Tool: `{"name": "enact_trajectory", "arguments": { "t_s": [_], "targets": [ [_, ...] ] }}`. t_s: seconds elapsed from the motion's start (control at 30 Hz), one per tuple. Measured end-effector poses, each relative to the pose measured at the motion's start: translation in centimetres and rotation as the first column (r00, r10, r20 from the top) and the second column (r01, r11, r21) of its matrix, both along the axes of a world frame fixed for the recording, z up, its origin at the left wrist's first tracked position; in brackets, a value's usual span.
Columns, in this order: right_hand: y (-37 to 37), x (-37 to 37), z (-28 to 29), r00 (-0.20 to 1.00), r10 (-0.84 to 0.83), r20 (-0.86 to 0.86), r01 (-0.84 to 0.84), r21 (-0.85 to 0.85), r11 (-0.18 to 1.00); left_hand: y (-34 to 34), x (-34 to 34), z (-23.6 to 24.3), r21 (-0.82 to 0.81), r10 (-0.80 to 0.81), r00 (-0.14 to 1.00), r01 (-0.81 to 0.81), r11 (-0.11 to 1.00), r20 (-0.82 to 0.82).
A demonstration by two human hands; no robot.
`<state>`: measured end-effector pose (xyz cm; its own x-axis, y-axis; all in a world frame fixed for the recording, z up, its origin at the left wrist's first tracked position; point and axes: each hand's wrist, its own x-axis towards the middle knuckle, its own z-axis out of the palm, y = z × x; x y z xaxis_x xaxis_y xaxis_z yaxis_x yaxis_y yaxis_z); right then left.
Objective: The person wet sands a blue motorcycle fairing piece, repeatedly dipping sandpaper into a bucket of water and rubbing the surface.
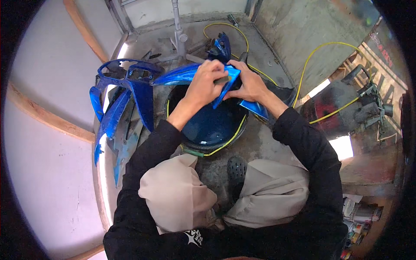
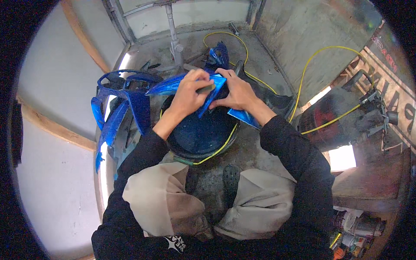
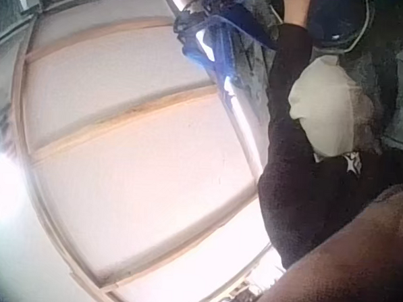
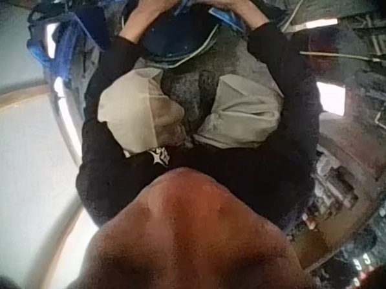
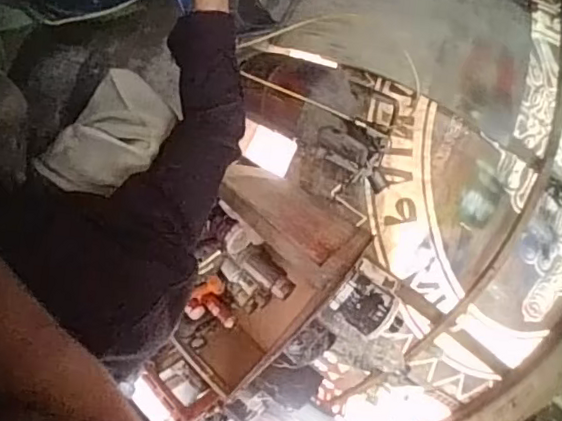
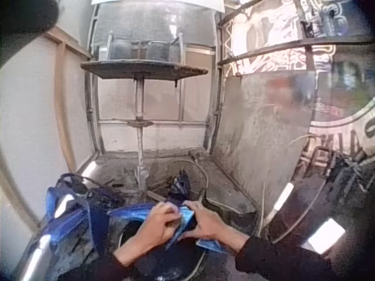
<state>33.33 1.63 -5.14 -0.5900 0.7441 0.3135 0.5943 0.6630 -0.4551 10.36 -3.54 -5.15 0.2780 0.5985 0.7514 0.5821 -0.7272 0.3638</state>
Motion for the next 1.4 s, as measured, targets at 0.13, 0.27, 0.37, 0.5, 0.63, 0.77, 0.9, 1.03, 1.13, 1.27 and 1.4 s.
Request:
{"name": "enact_trajectory", "arguments": {
  "t_s": [0.13, 0.27, 0.37, 0.5, 0.63, 0.77, 0.9, 1.03, 1.13, 1.27, 1.4],
  "targets": [
    [0.0, 0.0, -0.1, 0.999, -0.026, 0.024, 0.026, 0.015, 1.000, -6.0, -1.6, -2.3, -0.048, -0.015, 1.000, 0.016, 0.999, 0.028],
    [0.1, 0.0, -0.4, 1.000, -0.012, 0.010, 0.011, 0.030, 0.999, -8.9, -2.6, -2.8, -0.054, -0.015, 1.000, 0.016, 0.998, 0.021],
    [0.2, 0.1, -0.5, 1.000, -0.014, 0.006, 0.013, 0.045, 0.999, -6.5, -2.0, -1.7, -0.063, -0.006, 0.998, 0.002, 0.998, -0.065],
    [0.3, 0.0, -0.6, 1.000, -0.009, -0.010, 0.009, 0.045, 0.999, -0.3, 0.0, 0.2, 0.002, -0.010, 0.999, 0.010, 1.000, -0.047],
    [0.3, 0.0, -0.4, 1.000, -0.013, -0.007, 0.013, 0.035, 0.999, 1.0, 0.7, 0.5, 0.013, -0.015, 1.000, 0.015, 1.000, -0.011],
    [0.3, 0.0, -0.3, 1.000, -0.019, 0.019, 0.019, 0.026, 0.999, -4.0, -1.1, -1.4, -0.019, -0.005, 1.000, 0.005, 1.000, -0.005],
    [0.1, -0.1, -0.4, 1.000, -0.021, 0.015, 0.021, 0.026, 0.999, -8.5, -3.0, -3.1, -0.072, -0.001, 1.000, 0.003, 0.997, 0.021],
    [0.0, 0.0, -0.7, 1.000, -0.027, 0.005, 0.026, 0.050, 0.998, -6.8, -2.4, -2.2, -0.019, -0.049, 0.998, 0.049, 0.999, -0.034],
    [0.0, 0.0, -0.7, 1.000, -0.006, -0.015, 0.007, 0.062, 0.998, -2.6, -0.7, -0.3, 0.037, -0.047, 0.994, 0.051, 0.998, -0.103],
    [0.3, 0.2, -0.4, 0.999, -0.003, -0.051, 0.002, -0.028, 1.000, 1.6, 1.3, 1.4, 0.013, -0.039, 0.992, 0.041, 0.999, -0.119],
    [0.3, 0.1, -0.3, 1.000, 0.004, -0.008, -0.003, 0.048, 0.999, -1.4, 0.2, 0.0, -0.011, -0.047, 0.995, 0.046, 0.999, -0.093]
  ]
}}
